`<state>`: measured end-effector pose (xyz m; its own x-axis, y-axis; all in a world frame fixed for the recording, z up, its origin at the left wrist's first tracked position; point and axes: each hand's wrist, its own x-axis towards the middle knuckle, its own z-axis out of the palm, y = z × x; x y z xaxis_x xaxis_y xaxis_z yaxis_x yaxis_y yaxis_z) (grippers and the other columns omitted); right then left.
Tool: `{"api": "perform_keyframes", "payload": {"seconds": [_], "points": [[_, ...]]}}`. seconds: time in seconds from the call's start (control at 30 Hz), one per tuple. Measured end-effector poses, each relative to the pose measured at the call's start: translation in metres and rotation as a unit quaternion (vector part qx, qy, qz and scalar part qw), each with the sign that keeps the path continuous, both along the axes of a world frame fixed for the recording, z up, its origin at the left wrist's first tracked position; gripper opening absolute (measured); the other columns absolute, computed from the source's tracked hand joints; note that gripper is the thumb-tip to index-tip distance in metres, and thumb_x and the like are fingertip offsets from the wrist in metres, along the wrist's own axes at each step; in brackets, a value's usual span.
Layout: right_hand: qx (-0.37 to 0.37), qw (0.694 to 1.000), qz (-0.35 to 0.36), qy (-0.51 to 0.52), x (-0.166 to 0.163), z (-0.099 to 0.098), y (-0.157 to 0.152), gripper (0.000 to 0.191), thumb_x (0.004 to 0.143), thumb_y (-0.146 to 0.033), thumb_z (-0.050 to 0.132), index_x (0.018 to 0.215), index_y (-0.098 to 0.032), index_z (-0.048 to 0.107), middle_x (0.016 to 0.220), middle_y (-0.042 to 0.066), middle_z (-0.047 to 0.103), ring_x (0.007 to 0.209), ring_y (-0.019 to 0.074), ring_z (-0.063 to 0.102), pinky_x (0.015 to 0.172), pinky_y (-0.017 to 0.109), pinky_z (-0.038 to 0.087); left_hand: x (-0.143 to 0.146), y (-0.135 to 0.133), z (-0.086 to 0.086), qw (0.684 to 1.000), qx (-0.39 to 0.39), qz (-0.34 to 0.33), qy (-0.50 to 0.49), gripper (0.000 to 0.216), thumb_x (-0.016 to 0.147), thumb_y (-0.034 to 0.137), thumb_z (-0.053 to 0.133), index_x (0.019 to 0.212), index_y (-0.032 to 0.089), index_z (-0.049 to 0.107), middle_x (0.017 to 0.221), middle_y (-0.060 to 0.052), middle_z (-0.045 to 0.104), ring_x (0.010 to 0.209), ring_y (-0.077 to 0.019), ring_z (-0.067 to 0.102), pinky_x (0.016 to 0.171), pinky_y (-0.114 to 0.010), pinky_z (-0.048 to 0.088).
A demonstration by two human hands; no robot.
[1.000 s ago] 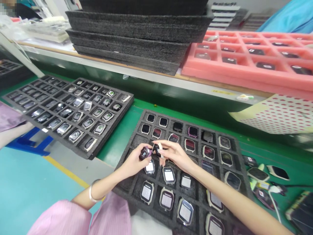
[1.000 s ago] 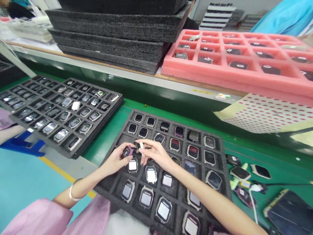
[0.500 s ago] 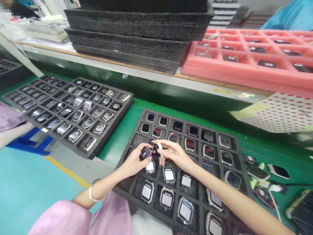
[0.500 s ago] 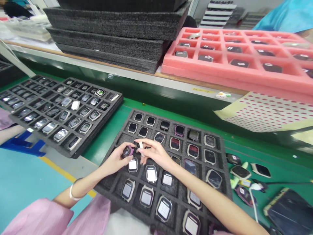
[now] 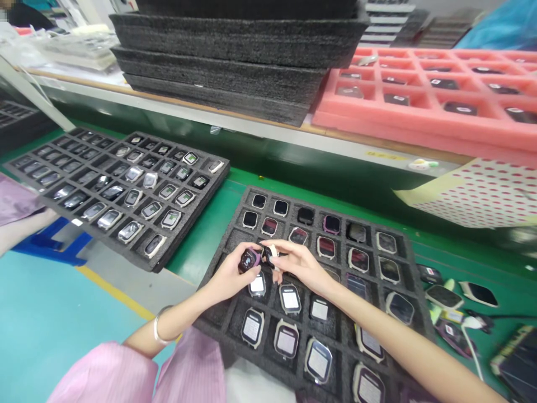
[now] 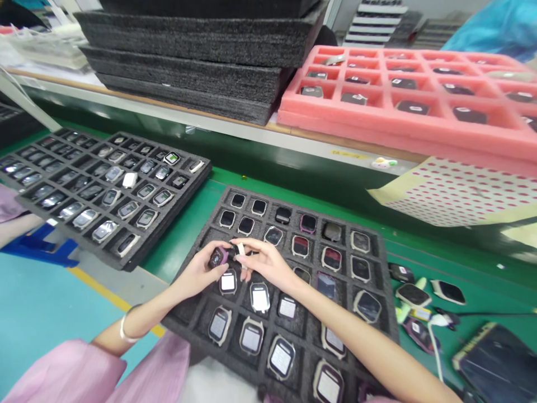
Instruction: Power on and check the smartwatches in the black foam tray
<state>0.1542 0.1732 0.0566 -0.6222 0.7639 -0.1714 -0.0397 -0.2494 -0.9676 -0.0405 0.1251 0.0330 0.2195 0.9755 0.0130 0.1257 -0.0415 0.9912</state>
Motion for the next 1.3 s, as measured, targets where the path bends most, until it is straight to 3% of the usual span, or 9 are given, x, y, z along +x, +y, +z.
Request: {"api": "perform_keyframes", "payload": {"seconds": [0.2, 0.4, 0.6, 0.77, 1.3], "points": [[-0.013, 1.000, -0.011, 0.003, -0.0011, -0.0009, -0.0001, 0.039, 0.082, -0.029, 0.068, 0.116, -0.013, 0.060, 0.075, 0.002, 0.062, 0.051, 0.0116, 0.062, 0.051, 0.024, 0.055, -0.0010, 0.0005, 0.0041, 0.999, -0.008, -0.013, 0.037, 0.031, 0.076, 0.010, 0.052, 0.106, 0.017, 0.052, 0.094, -0.003, 0.058, 0.087, -0.0175, 0.055, 0.082, -0.028, 0.043], [-0.008, 1.000, -0.021, 0.002, -0.0020, 0.0012, -0.0003, 0.043, 0.080, -0.030, 0.071, 0.119, -0.015, 0.060, 0.085, 0.004, 0.065, 0.053, 0.0122, 0.063, 0.053, 0.026, 0.056, -0.0006, 0.0006, 0.0024, 1.000, -0.007, 0.001, 0.010, 0.035, 0.077, 0.015, 0.057, 0.112, 0.018, 0.051, 0.104, -0.005, 0.059, 0.095, -0.0194, 0.055, 0.084, -0.028, 0.043], [-0.009, 1.000, -0.018, 0.003, -0.0009, -0.0008, -0.0001, 0.041, 0.081, -0.030, 0.069, 0.118, -0.014, 0.061, 0.072, 0.001, 0.063, 0.051, 0.0127, 0.063, 0.051, 0.025, 0.055, -0.0004, 0.0000, 0.0065, 0.999, -0.001, -0.001, 0.042, 0.033, 0.074, 0.009, 0.053, 0.106, 0.018, 0.053, 0.094, -0.002, 0.059, 0.086, -0.0170, 0.055, 0.081, -0.027, 0.043], [-0.005, 1.000, -0.019, -0.007, -0.0019, 0.0015, -0.0011, 0.047, 0.080, -0.031, 0.070, 0.123, -0.015, 0.059, 0.080, 0.003, 0.064, 0.052, 0.0114, 0.062, 0.054, 0.026, 0.055, -0.0001, 0.0000, 0.0047, 1.000, -0.004, 0.004, 0.014, 0.033, 0.077, 0.013, 0.055, 0.110, 0.018, 0.051, 0.101, -0.004, 0.058, 0.091, -0.0181, 0.055, 0.082, -0.027, 0.043], [-0.008, 1.000, -0.011, -0.010, -0.0007, 0.0013, -0.0022, 0.044, 0.081, -0.032, 0.070, 0.120, -0.014, 0.061, 0.070, 0.000, 0.063, 0.049, 0.0130, 0.063, 0.052, 0.026, 0.055, -0.0011, 0.0002, 0.0087, 1.000, 0.002, 0.018, 0.017, 0.032, 0.074, 0.010, 0.055, 0.105, 0.018, 0.054, 0.098, -0.003, 0.060, 0.091, -0.0181, 0.057, 0.084, -0.028, 0.044]]}}
